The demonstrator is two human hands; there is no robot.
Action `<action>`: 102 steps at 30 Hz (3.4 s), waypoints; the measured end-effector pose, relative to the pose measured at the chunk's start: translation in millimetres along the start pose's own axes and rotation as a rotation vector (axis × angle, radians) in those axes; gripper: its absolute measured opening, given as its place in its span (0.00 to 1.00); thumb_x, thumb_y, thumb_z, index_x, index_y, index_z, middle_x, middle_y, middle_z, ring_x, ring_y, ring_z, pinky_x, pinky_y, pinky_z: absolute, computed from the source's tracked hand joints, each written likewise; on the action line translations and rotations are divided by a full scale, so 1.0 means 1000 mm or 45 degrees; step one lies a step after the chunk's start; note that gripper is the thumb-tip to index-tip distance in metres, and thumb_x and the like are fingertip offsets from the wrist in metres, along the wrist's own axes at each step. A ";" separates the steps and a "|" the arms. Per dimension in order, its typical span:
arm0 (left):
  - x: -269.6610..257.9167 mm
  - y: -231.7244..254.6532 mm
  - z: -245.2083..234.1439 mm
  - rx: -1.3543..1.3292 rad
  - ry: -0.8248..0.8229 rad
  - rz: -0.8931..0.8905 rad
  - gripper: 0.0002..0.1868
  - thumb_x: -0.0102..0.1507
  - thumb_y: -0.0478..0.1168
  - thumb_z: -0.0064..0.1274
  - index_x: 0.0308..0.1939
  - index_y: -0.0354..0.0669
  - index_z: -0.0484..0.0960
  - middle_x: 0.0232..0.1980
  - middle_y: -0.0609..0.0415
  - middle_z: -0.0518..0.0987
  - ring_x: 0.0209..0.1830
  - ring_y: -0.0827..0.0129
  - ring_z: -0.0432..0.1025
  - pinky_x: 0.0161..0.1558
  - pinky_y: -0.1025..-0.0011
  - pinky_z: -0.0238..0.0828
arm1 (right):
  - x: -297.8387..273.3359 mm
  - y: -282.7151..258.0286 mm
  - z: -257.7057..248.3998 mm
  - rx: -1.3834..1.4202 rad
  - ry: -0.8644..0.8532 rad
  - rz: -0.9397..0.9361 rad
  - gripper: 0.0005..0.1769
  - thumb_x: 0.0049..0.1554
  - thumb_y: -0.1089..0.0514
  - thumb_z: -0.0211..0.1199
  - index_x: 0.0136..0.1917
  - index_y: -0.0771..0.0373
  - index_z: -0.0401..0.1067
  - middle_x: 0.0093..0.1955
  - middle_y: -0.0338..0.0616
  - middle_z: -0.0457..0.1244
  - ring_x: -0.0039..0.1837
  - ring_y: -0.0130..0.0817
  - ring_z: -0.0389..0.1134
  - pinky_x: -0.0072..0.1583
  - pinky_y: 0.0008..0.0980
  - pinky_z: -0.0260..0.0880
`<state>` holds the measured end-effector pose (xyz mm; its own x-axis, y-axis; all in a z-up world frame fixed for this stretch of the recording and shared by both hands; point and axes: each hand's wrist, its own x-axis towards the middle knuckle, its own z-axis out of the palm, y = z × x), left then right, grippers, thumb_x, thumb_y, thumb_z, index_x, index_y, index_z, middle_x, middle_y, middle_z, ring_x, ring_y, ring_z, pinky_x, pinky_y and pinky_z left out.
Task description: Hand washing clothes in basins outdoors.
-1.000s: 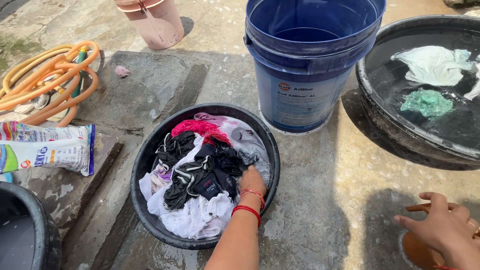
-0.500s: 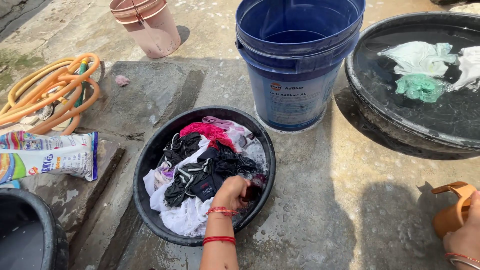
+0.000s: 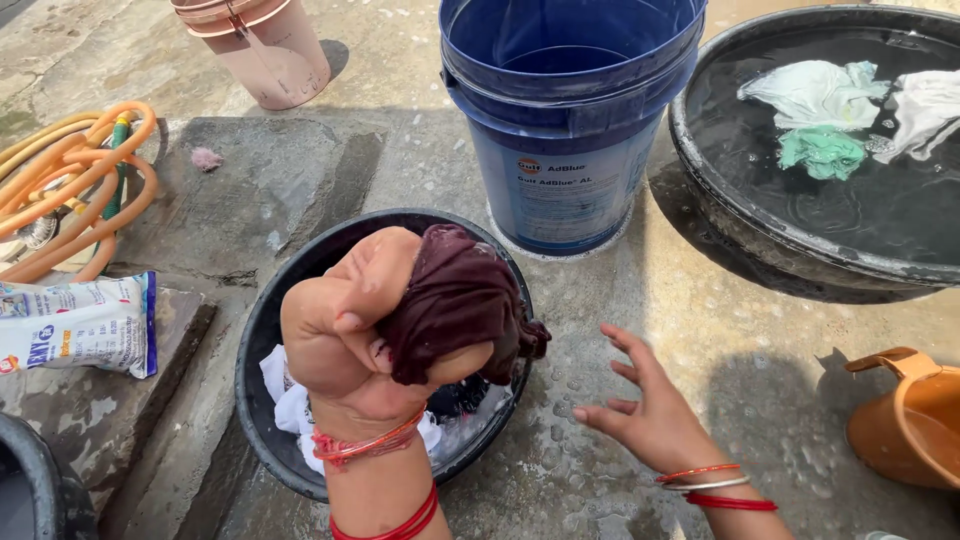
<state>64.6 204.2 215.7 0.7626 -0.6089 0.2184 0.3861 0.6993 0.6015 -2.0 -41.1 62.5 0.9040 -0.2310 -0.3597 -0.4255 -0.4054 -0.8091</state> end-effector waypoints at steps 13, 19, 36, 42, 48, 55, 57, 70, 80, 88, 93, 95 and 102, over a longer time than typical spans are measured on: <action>0.067 -0.160 -0.126 1.015 0.282 -0.559 0.17 0.53 0.27 0.46 0.45 0.41 0.78 0.37 0.63 0.73 0.36 0.78 0.66 0.37 0.78 0.64 | 0.066 0.132 -0.110 -0.064 -0.058 -0.026 0.22 0.50 0.58 0.74 0.59 0.53 0.77 0.63 0.33 0.65 0.62 0.29 0.67 0.63 0.36 0.68; 0.085 -0.284 -0.200 1.456 1.067 -0.815 0.21 0.64 0.48 0.46 0.58 0.46 0.77 0.57 0.48 0.69 0.56 0.55 0.62 0.57 0.54 0.60 | 0.166 0.275 -0.042 0.103 0.592 0.345 0.21 0.62 0.43 0.64 0.56 0.63 0.79 0.49 0.48 0.68 0.55 0.47 0.63 0.56 0.41 0.66; 0.059 -0.351 -0.209 2.105 1.022 -0.250 0.20 0.66 0.55 0.47 0.32 0.48 0.85 0.40 0.51 0.79 0.49 0.50 0.68 0.50 0.50 0.56 | 0.128 0.207 0.079 0.077 0.525 -0.170 0.18 0.64 0.52 0.53 0.41 0.66 0.75 0.40 0.56 0.65 0.46 0.58 0.63 0.51 0.49 0.62; 0.070 -0.358 -0.241 2.362 0.517 -0.027 0.17 0.70 0.47 0.42 0.32 0.45 0.82 0.39 0.49 0.78 0.47 0.50 0.69 0.53 0.50 0.56 | 0.169 0.228 0.068 -0.412 0.565 -0.662 0.22 0.66 0.55 0.46 0.34 0.62 0.71 0.35 0.55 0.65 0.43 0.56 0.65 0.51 0.51 0.60; 0.141 -0.328 -0.247 1.850 1.237 -0.496 0.26 0.72 0.54 0.40 0.30 0.40 0.81 0.40 0.38 0.79 0.44 0.40 0.69 0.54 0.42 0.53 | 0.237 0.162 0.049 -0.433 0.436 -0.329 0.22 0.63 0.47 0.58 0.32 0.60 0.74 0.34 0.55 0.63 0.44 0.56 0.62 0.46 0.50 0.57; 0.034 -0.358 -0.243 2.121 0.348 0.084 0.20 0.65 0.41 0.39 0.25 0.39 0.81 0.27 0.38 0.78 0.32 0.43 0.72 0.41 0.48 0.65 | 0.138 0.196 0.073 -0.356 0.529 -0.795 0.20 0.64 0.57 0.49 0.35 0.60 0.76 0.31 0.47 0.65 0.37 0.46 0.64 0.47 0.47 0.58; 0.059 -0.356 -0.234 2.360 0.718 -0.051 0.20 0.64 0.46 0.40 0.29 0.37 0.82 0.33 0.37 0.79 0.38 0.42 0.71 0.43 0.46 0.62 | 0.154 0.180 0.067 -0.554 0.564 -0.534 0.20 0.64 0.51 0.49 0.38 0.60 0.75 0.38 0.49 0.66 0.45 0.50 0.65 0.52 0.50 0.57; 0.030 -0.362 -0.222 2.280 0.580 -0.250 0.26 0.70 0.47 0.36 0.28 0.39 0.84 0.33 0.43 0.82 0.39 0.48 0.74 0.50 0.50 0.65 | 0.121 0.202 0.071 -0.456 0.601 -0.472 0.26 0.65 0.52 0.44 0.32 0.62 0.74 0.31 0.53 0.64 0.38 0.54 0.65 0.47 0.49 0.60; 0.029 -0.309 -0.263 1.003 0.936 -1.102 0.28 0.69 0.65 0.51 0.32 0.44 0.81 0.28 0.48 0.76 0.21 0.60 0.70 0.26 0.65 0.61 | 0.183 0.279 0.023 0.698 0.743 0.596 0.34 0.60 0.39 0.53 0.50 0.76 0.76 0.53 0.64 0.70 0.56 0.49 0.69 0.59 0.45 0.65; 0.044 -0.192 -0.104 1.148 0.457 -0.879 0.09 0.60 0.42 0.64 0.41 0.43 0.86 0.31 0.60 0.81 0.26 0.77 0.69 0.27 0.75 0.62 | 0.097 0.159 -0.098 0.676 0.842 0.641 0.28 0.56 0.42 0.57 0.48 0.72 0.76 0.51 0.56 0.70 0.51 0.48 0.69 0.54 0.47 0.65; 0.059 -0.159 -0.007 1.301 0.460 -0.316 0.12 0.53 0.31 0.68 0.40 0.36 0.88 0.36 0.55 0.87 0.34 0.75 0.79 0.38 0.77 0.75 | 0.050 0.066 -0.091 0.598 0.418 0.094 0.22 0.48 0.59 0.69 0.57 0.64 0.72 0.52 0.48 0.69 0.52 0.36 0.70 0.53 0.35 0.68; 0.053 -0.147 0.032 1.610 0.329 -0.270 0.14 0.51 0.28 0.67 0.41 0.36 0.89 0.36 0.54 0.87 0.35 0.73 0.79 0.39 0.75 0.75 | 0.020 0.022 -0.079 0.941 -0.076 -0.062 0.30 0.48 0.67 0.65 0.64 0.57 0.66 0.55 0.42 0.68 0.52 0.31 0.71 0.51 0.33 0.72; 0.031 -0.114 0.063 1.657 0.271 -0.226 0.27 0.47 0.23 0.63 0.50 0.41 0.85 0.43 0.56 0.85 0.41 0.73 0.80 0.43 0.73 0.80 | -0.051 -0.024 -0.084 0.421 -0.263 -0.247 0.25 0.50 0.65 0.67 0.61 0.57 0.71 0.48 0.40 0.70 0.45 0.28 0.70 0.42 0.30 0.66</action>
<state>11.2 82.4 202.6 0.8657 -0.5005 0.0089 -0.1951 -0.3210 0.9268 -41.6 -94.1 139.4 0.9694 0.0172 -0.2447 -0.2414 -0.1110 -0.9641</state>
